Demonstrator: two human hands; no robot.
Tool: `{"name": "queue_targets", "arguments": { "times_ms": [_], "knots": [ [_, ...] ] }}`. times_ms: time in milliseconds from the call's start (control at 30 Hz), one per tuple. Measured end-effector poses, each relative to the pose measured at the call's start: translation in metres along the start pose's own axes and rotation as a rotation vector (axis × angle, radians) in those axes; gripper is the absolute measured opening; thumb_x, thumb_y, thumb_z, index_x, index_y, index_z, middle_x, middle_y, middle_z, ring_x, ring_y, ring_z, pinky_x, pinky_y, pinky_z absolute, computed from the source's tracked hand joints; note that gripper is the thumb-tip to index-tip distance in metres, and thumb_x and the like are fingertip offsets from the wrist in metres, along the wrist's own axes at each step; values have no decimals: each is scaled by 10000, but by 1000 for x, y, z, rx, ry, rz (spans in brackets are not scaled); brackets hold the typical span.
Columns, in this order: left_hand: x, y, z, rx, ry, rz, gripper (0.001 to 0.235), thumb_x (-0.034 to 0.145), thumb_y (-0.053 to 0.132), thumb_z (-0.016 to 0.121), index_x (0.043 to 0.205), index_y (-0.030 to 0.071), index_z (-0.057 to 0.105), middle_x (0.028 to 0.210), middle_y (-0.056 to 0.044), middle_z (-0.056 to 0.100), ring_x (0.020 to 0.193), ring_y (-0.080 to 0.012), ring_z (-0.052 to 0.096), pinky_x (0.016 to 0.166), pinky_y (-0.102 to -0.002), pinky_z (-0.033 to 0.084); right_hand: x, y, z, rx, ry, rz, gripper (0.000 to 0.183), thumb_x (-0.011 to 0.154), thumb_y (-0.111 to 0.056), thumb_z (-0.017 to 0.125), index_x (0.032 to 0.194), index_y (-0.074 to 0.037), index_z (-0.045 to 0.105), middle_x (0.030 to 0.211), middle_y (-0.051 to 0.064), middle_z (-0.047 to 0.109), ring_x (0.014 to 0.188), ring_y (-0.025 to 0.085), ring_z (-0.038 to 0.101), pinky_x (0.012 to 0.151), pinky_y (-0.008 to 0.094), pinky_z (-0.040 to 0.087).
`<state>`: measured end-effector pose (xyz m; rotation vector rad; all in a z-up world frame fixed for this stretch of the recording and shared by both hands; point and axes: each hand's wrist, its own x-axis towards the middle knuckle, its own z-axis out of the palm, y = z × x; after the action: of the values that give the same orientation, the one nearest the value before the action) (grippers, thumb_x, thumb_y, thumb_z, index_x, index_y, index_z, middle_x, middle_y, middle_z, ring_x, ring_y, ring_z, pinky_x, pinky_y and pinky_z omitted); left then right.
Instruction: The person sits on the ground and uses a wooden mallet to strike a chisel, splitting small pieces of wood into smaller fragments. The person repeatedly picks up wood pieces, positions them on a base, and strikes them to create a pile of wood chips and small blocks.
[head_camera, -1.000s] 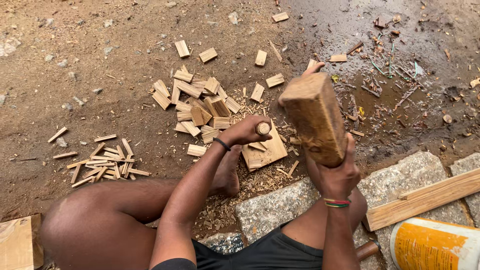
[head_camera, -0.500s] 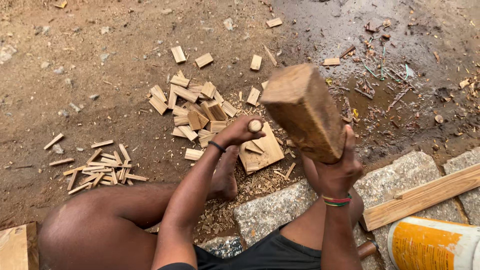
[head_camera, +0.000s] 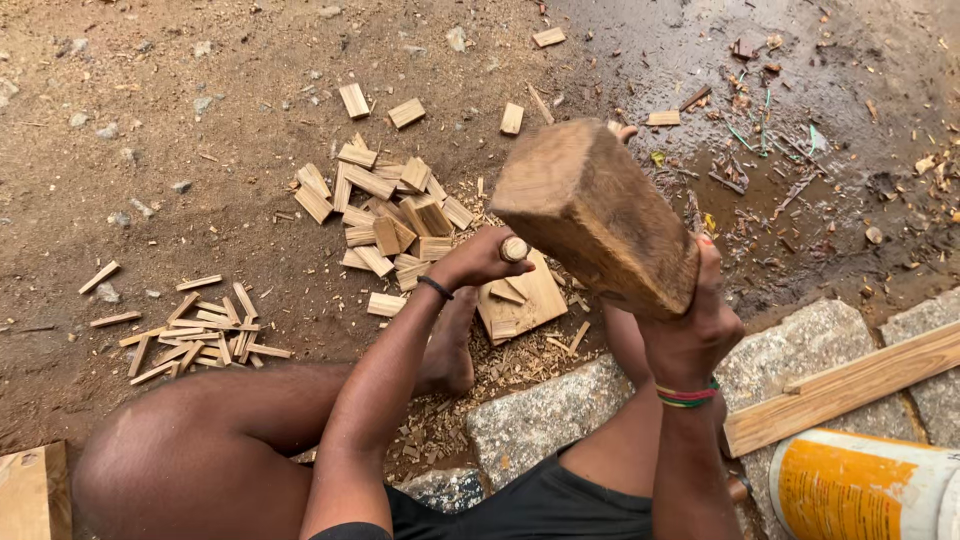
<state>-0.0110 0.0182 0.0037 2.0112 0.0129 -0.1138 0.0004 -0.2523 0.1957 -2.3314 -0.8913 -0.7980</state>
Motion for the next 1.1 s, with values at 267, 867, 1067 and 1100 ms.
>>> {"name": "queue_targets", "arguments": {
  "times_ms": [267,867,1067,1100],
  "knots": [
    [-1,4,0,-65,47,109,283,895,305,824,942,90,646,881,-62,714,826,-223,696,729,-395,562,-2,9,0,113,35,-34,893,951,-407,925,1591,-91,388,1205,214,739,979,330,784,795,375,610],
    [8,-94,34,147,138,249,625,851,355,851,1311,19,592,1186,-148,647,1065,-299,599,886,-506,508,-8,5,45,-330,-258,-335,838,773,-148,815,1543,-276,510,853,39,726,695,233,717,655,377,569],
    [11,-60,20,-152,-80,-117,394,949,404,701,1217,116,678,1083,-39,680,1015,-226,688,915,-440,637,7,-15,26,-107,-175,-155,821,813,-457,906,1483,-167,531,753,104,715,564,226,668,515,392,512],
    [2,-42,16,-147,-29,-45,396,921,382,737,1205,109,688,1079,-45,698,1011,-227,689,914,-444,617,9,-15,18,-86,-153,-138,847,814,-458,895,1498,-145,508,788,114,711,590,238,664,530,394,510]
  ]
}}
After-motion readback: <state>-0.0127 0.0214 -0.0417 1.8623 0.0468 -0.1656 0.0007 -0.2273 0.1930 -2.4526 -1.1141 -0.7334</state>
